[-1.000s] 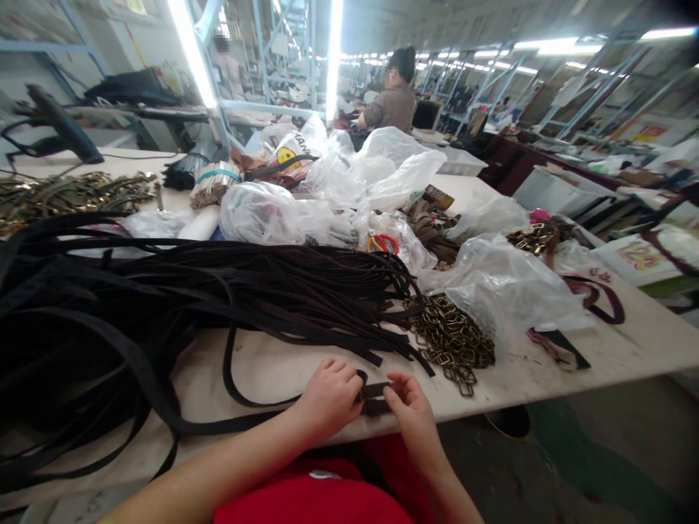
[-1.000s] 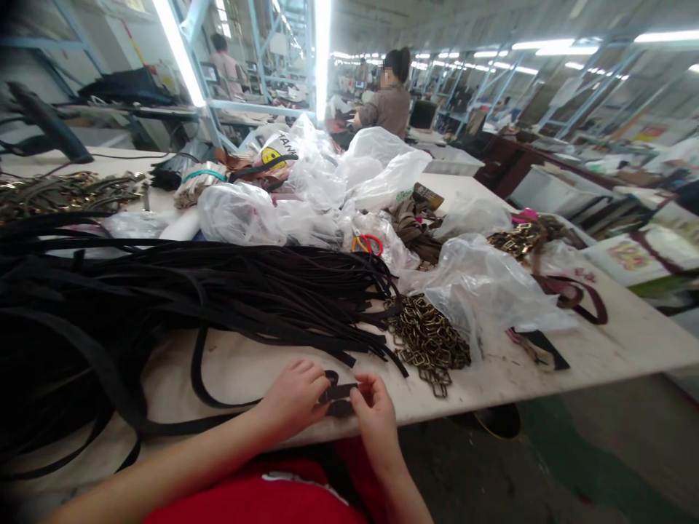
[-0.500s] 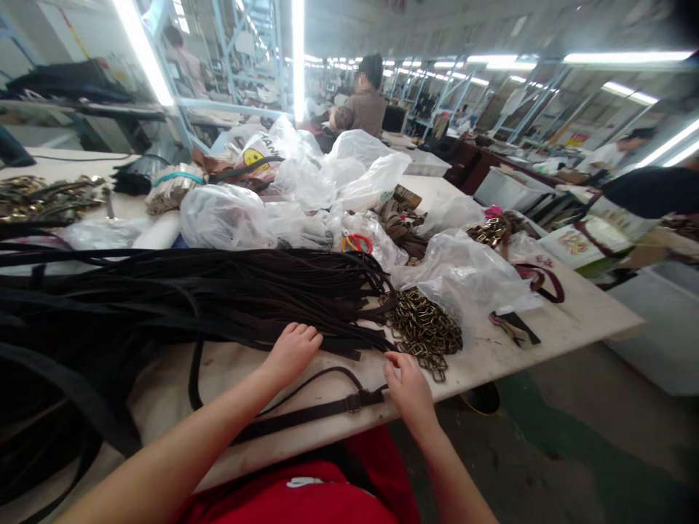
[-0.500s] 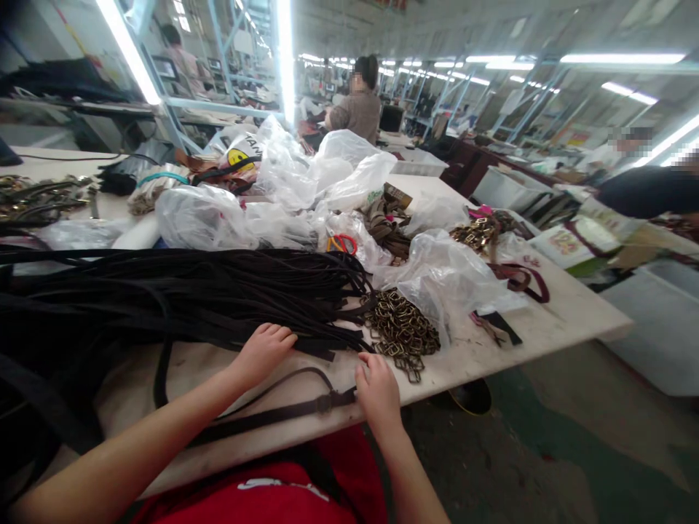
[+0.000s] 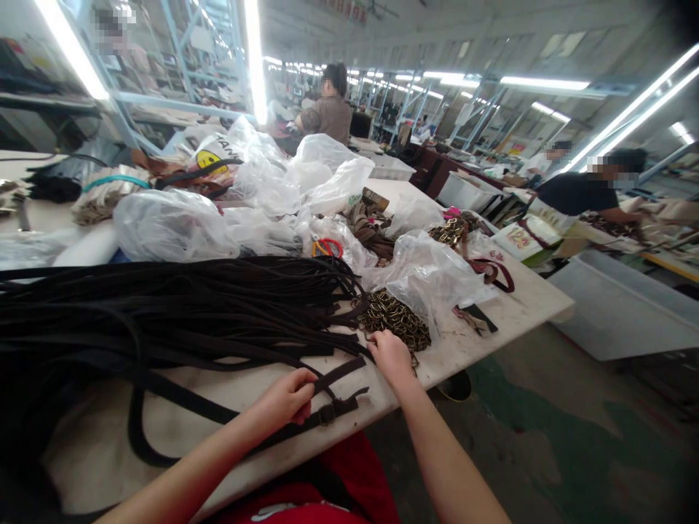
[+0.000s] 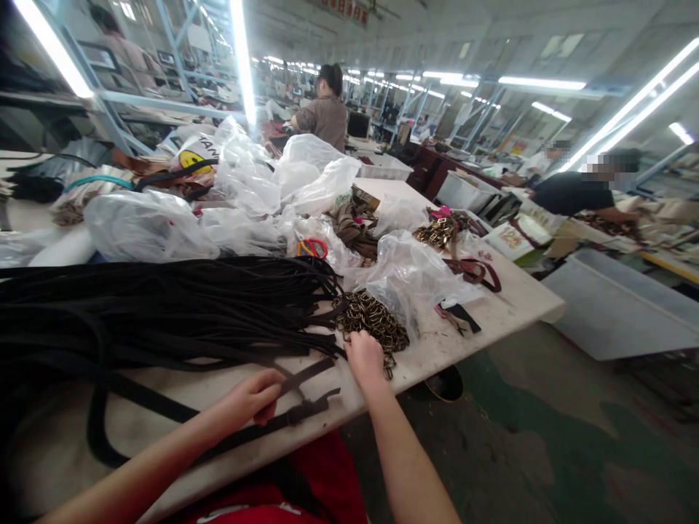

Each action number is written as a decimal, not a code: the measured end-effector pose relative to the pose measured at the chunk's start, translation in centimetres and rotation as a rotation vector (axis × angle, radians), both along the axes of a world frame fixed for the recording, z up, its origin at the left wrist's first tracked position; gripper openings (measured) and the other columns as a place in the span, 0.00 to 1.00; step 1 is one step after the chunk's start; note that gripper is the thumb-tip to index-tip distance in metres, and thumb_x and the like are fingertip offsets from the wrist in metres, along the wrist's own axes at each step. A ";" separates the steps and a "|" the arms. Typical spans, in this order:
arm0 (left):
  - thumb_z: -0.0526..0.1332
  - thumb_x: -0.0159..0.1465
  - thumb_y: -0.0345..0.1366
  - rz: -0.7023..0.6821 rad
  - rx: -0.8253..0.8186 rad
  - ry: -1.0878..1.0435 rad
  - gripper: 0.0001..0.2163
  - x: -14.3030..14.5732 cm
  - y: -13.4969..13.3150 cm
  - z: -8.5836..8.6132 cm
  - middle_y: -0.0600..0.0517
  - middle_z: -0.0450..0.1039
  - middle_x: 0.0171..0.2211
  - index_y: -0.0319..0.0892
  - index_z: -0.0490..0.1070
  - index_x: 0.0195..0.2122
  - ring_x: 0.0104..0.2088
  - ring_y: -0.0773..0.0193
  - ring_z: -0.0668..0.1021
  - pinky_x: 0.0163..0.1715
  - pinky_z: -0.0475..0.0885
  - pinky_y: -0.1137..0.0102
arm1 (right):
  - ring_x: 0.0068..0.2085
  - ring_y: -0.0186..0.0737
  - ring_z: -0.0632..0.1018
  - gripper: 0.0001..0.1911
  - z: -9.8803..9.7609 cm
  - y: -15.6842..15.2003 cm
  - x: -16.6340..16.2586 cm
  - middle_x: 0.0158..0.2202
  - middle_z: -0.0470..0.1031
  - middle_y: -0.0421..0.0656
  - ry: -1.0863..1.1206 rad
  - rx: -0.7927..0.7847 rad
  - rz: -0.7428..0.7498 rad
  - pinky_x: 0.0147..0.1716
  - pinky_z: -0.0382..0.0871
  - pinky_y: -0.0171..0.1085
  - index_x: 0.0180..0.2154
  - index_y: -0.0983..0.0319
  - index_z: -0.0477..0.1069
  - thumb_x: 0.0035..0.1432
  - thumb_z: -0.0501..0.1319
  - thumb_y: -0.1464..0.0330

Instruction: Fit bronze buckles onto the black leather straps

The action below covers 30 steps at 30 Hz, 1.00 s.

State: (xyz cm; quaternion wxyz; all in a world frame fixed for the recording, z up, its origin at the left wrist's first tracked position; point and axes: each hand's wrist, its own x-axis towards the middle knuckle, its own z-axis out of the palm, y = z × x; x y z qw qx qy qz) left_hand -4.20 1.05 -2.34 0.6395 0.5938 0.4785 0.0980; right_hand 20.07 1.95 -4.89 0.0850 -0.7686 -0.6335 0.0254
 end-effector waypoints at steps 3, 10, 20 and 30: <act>0.48 0.47 0.27 0.159 -0.072 -0.059 0.10 0.1 -0.2 -0.3 0.57 0.67 0.22 0.39 0.60 0.31 0.21 0.70 0.70 0.23 0.65 0.75 | 0.35 0.44 0.74 0.08 0.3 0.5 0.0 0.33 0.73 0.48 -0.081 -0.071 0.020 0.33 0.62 0.36 0.32 0.64 0.71 0.52 0.60 0.65; 0.47 0.55 0.39 0.066 -0.005 -0.119 0.10 0.1 -0.7 1.7 0.61 0.56 0.15 0.41 0.60 0.34 0.15 0.71 0.60 0.15 0.56 0.76 | 0.35 0.43 0.75 0.08 0.4 0.5 -1.9 0.32 0.74 0.51 -0.193 -0.140 0.102 0.34 0.63 0.36 0.32 0.67 0.70 0.56 0.53 0.76; 0.47 0.54 0.36 0.127 0.093 -0.152 0.08 -0.5 -0.4 1.0 0.58 0.61 0.20 0.40 0.60 0.31 0.17 0.71 0.64 0.18 0.60 0.74 | 0.40 0.45 0.74 0.13 1.7 -0.4 -0.7 0.37 0.73 0.53 -0.070 0.024 0.062 0.39 0.64 0.39 0.39 0.67 0.68 0.56 0.48 0.79; 0.49 0.58 0.42 0.188 0.104 -0.255 0.10 1.1 0.2 1.6 0.57 0.65 0.19 0.40 0.60 0.31 0.17 0.71 0.67 0.18 0.62 0.76 | 0.27 0.34 0.75 0.16 4.2 -3.5 -5.5 0.30 0.73 0.42 1.353 -0.119 -0.022 0.25 0.68 0.33 0.39 0.65 0.68 0.50 0.58 0.62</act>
